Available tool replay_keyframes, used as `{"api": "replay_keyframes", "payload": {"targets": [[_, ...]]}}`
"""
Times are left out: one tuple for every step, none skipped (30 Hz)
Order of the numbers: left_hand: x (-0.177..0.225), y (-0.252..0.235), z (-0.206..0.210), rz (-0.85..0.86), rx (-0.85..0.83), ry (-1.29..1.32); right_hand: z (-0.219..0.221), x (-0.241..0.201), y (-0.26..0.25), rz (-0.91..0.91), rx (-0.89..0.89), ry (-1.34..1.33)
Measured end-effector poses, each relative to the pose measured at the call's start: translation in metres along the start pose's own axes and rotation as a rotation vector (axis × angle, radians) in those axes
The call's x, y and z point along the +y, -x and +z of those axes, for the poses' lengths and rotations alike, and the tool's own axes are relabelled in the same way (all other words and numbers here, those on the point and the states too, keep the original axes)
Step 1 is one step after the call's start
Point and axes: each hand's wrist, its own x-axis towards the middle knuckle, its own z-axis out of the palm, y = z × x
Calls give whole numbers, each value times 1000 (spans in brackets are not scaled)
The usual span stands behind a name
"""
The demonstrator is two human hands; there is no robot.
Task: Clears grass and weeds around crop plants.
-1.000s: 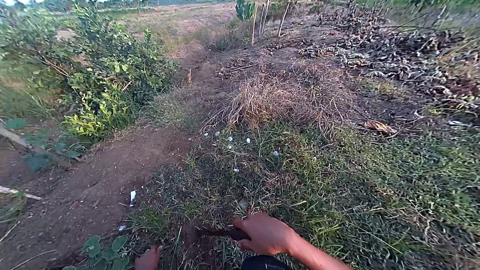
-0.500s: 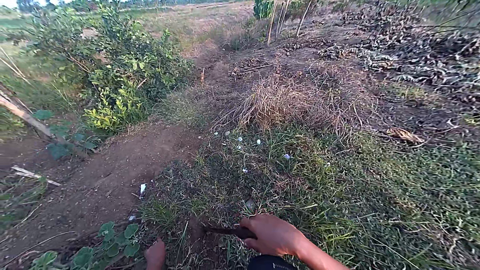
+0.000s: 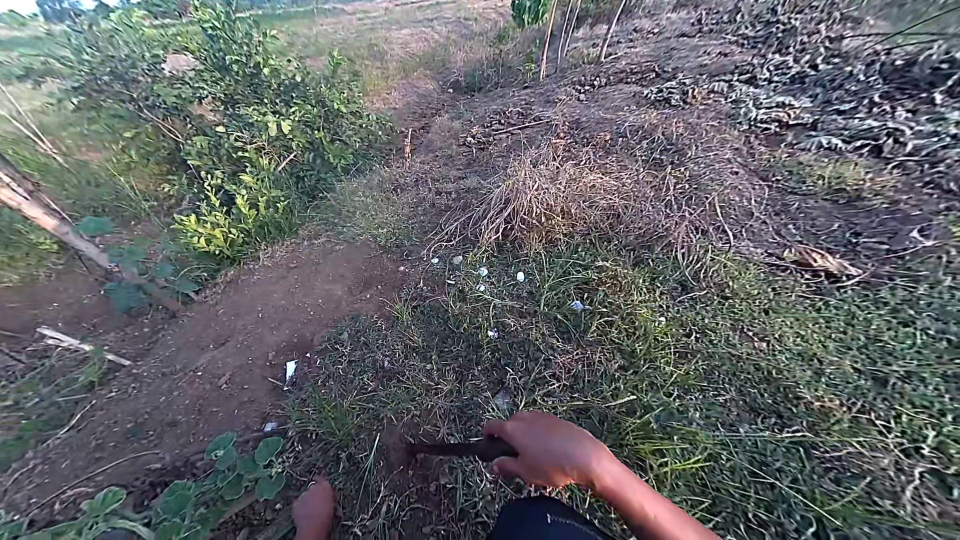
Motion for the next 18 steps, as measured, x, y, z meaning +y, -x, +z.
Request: {"api": "replay_keyframes", "payload": {"targets": [[0,2,-3,14,-3,-21,0,0,0,1,-2,-1],[0,2,-6,28,-4,-41,-1,0,0,4,-2,-1],[1,2,-8,39,1,-59,-1,0,0,5,-1,-1],[1,2,-10,45,4,-80,-1,1,0,3,1,-1],[2,2,-11,44,6,-97,-1,1,0,0,1,-3],[2,1,-11,37,10,-106,-1,1,1,-2,1,-2],[2,0,-10,20,10,-104,0,1,1,-3,1,-2],[2,-1,-9,-2,9,-79,0,1,1,-4,2,-1],[0,-1,-9,-19,6,-31,0,1,0,-3,3,1],[-3,-2,-9,-31,5,21,0,1,0,-1,3,2],[-5,-3,-10,-37,-1,65,0,1,0,1,1,4],[-8,-4,-10,-32,-11,103,0,0,0,2,0,7],[-11,-6,-9,-17,-22,130,-1,0,0,3,-2,10],[-14,-6,-8,2,-32,149,-2,-1,1,5,-7,15],[-17,-7,-7,19,-39,160,-2,-3,1,8,-11,17],[-19,-7,-8,34,-47,167,-3,-5,1,11,-13,21],[-21,-8,-8,49,-57,171,-3,-5,1,10,-11,23],[-22,-8,-8,67,-70,171,-3,-6,1,7,-6,20]]}}
